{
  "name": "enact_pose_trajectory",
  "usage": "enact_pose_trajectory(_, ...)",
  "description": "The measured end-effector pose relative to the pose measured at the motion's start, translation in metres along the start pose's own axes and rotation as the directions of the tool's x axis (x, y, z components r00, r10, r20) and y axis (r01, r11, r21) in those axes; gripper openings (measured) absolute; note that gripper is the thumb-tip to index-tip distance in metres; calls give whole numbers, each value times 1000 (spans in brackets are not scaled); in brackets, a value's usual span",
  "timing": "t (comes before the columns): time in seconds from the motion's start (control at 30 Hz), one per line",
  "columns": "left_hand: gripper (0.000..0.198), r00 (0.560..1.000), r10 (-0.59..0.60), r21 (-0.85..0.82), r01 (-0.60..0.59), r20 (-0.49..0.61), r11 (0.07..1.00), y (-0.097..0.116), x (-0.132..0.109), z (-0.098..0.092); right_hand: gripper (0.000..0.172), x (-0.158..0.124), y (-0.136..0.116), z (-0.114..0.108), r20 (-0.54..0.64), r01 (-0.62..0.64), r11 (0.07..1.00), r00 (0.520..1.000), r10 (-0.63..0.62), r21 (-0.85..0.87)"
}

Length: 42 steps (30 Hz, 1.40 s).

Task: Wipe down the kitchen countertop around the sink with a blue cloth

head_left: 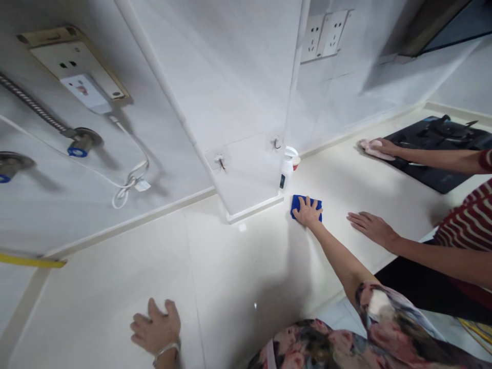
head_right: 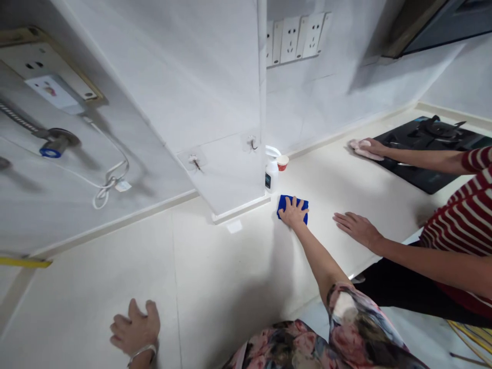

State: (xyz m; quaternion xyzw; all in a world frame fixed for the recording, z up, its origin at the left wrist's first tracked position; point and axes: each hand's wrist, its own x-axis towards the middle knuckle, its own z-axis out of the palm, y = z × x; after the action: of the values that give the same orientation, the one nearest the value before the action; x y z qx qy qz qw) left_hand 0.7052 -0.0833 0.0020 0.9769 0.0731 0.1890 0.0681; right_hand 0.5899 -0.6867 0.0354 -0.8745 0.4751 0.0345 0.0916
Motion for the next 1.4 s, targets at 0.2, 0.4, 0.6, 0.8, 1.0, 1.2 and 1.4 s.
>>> enact_pose_trajectory(0.2, 72, 1000, 26, -43, -27, -15, 999, -3, -1, 2, 74, -20, -64, 8, -82, 23, 995, 996, -32, -101)
enact_pose_trajectory(0.4, 70, 1000, 23, -38, -23, 9, 999, 1, 2, -2, 64, -80, -84, 28, -184, 323, 945, 928, -325, -44)
enact_pose_trajectory(0.6, 71, 1000, 5, -66, -4, 16, 998, 3, 1, -5, 51, -80, -62, 42, -281, 568, 788, 817, -504, 237)
enact_pose_trajectory(0.8, 71, 1000, -4, -116, 6, 12, 993, 7, -5, -7, 55, -35, -65, 23, -513, 329, 847, 855, -79, 417)
enact_pose_trajectory(1.0, 70, 1000, 10, -148, -12, -13, 989, 10, -11, -7, 42, -33, -121, 25, -408, 373, 916, 867, -286, 149)
enact_pose_trajectory(1.2, 70, 1000, 22, -151, -23, -9, 988, 4, -15, 3, 45, -66, -166, 38, -344, 471, 882, 834, -432, 34)
enact_pose_trajectory(1.4, 67, 1000, -13, -161, 16, 19, 987, 8, -18, -1, 58, -165, -217, 71, -137, 836, 547, 548, -825, 53)
